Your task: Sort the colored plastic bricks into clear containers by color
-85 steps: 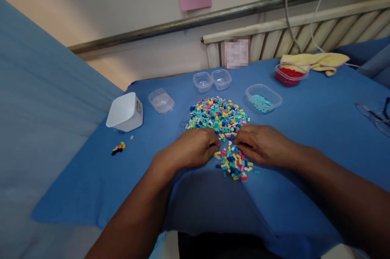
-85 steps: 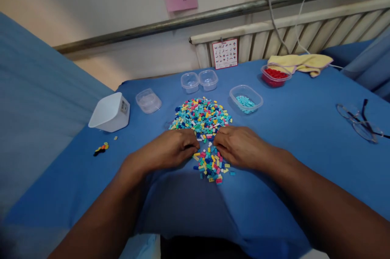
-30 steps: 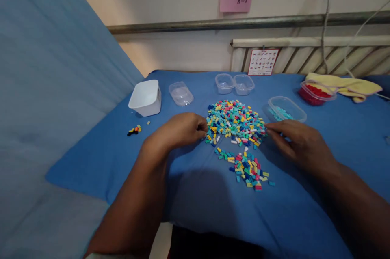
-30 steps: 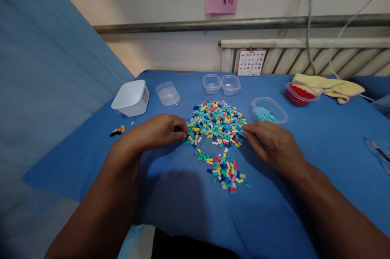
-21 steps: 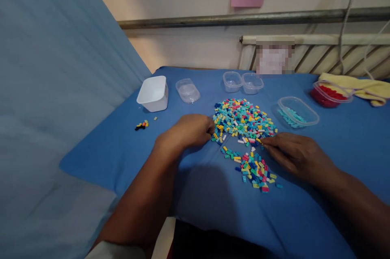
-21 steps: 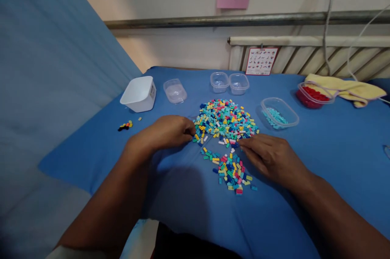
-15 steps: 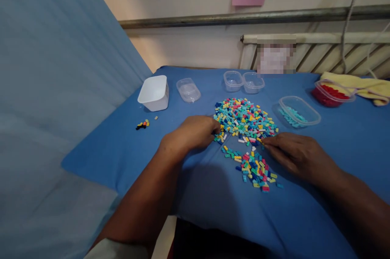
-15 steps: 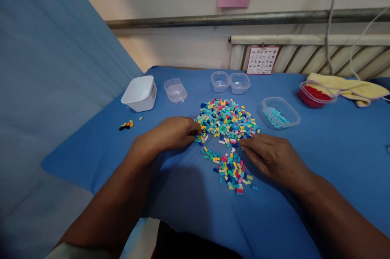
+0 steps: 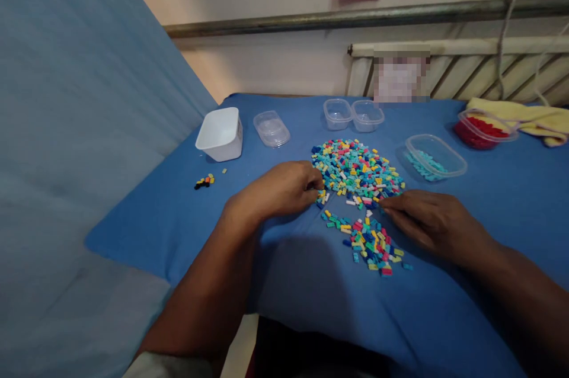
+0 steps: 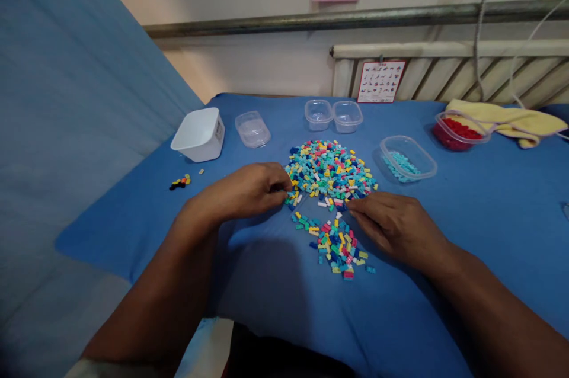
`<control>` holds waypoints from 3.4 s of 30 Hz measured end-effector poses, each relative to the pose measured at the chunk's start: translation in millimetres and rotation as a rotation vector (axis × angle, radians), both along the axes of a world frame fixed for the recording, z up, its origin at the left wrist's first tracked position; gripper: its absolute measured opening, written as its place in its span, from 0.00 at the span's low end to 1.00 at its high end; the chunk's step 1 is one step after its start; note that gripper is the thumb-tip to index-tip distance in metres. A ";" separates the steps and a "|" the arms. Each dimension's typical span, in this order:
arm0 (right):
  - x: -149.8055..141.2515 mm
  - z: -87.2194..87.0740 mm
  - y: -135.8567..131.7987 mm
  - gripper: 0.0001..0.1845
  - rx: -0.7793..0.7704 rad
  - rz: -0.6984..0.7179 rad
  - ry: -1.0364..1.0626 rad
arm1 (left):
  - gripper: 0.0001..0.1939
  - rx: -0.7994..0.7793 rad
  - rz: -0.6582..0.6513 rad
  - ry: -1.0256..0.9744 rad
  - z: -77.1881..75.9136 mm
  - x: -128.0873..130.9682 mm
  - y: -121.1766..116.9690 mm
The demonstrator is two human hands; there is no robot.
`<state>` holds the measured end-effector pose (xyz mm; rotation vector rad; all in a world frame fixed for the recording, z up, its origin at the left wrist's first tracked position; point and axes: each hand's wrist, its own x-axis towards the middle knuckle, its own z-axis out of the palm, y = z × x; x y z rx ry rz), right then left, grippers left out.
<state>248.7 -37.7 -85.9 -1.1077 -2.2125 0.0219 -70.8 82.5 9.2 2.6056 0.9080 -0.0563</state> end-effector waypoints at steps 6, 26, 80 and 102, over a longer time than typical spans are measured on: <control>0.9 -2.5 0.2 0.11 -0.002 -0.001 -0.031 | 0.11 0.021 -0.046 0.125 -5.5 11.1 -7.5; -13.1 6.4 6.5 0.10 0.038 0.019 -0.026 | 0.15 0.246 0.011 0.244 -19.0 20.8 -0.3; 7.1 -1.8 17.1 0.14 -0.002 -0.026 0.003 | 0.07 -0.252 -0.010 -0.133 -2.9 22.6 26.0; 22.8 -3.9 25.0 0.15 -0.063 -0.202 0.027 | 0.10 -0.222 -0.057 -0.548 -24.1 221.6 63.3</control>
